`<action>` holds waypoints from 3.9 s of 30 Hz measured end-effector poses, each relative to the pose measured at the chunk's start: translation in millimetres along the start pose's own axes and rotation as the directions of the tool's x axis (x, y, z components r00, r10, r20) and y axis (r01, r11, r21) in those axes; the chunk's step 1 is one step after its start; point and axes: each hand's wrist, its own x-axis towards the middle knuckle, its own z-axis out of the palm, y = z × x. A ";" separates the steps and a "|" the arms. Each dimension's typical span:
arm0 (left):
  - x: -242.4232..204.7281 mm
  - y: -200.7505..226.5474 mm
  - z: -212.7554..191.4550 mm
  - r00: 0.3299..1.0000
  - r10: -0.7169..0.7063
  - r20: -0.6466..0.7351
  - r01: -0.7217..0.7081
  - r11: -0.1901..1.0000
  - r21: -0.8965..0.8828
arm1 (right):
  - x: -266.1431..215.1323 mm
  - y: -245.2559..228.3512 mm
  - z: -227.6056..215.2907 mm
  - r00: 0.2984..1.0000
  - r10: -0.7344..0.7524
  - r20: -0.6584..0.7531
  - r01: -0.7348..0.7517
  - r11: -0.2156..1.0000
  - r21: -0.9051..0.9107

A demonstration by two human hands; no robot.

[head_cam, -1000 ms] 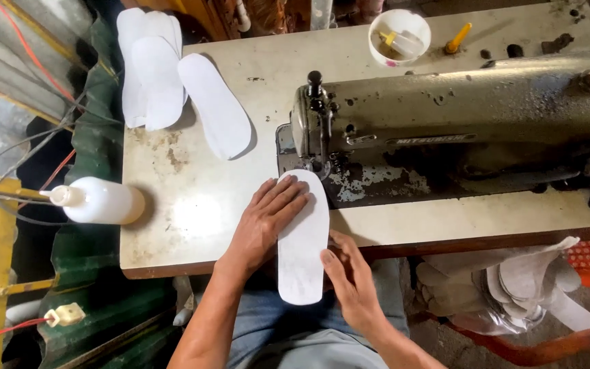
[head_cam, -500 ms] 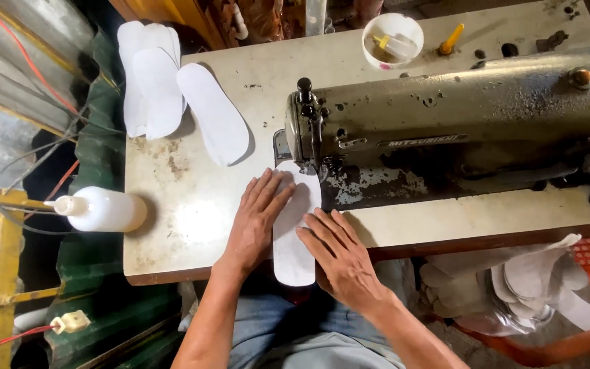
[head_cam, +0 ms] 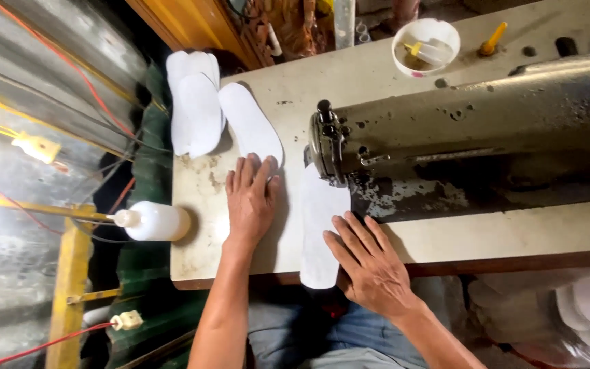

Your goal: The person is using an industrial sewing machine to stitch together layers of shoe insoles.

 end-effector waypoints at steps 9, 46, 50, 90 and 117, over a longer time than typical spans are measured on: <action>7.6 -10.6 -27.2 0.962 0.007 -0.271 -0.050 0.987 -0.152 | -0.1 2.7 0.5 0.999 -0.036 -0.027 0.035 0.999 -0.027; -52.4 20.7 80.1 0.894 0.424 -0.145 -0.448 0.865 -0.229 | -1.8 21.1 -22.3 0.985 0.168 -0.041 -0.155 0.962 0.225; -41.7 13.5 85.2 0.807 0.514 -0.292 -0.574 0.799 -0.180 | -3.3 21.2 -24.2 0.967 0.197 -0.163 -0.149 0.952 0.267; -11.8 21.1 34.7 0.898 0.371 0.237 -0.380 0.925 -0.009 | 11.6 15.0 9.1 0.946 0.284 -0.158 -0.281 0.959 0.042; -23.1 45.2 22.4 0.960 0.261 0.103 -0.263 0.965 0.003 | 18.0 21.8 4.5 0.939 0.343 -0.011 -0.341 0.936 0.083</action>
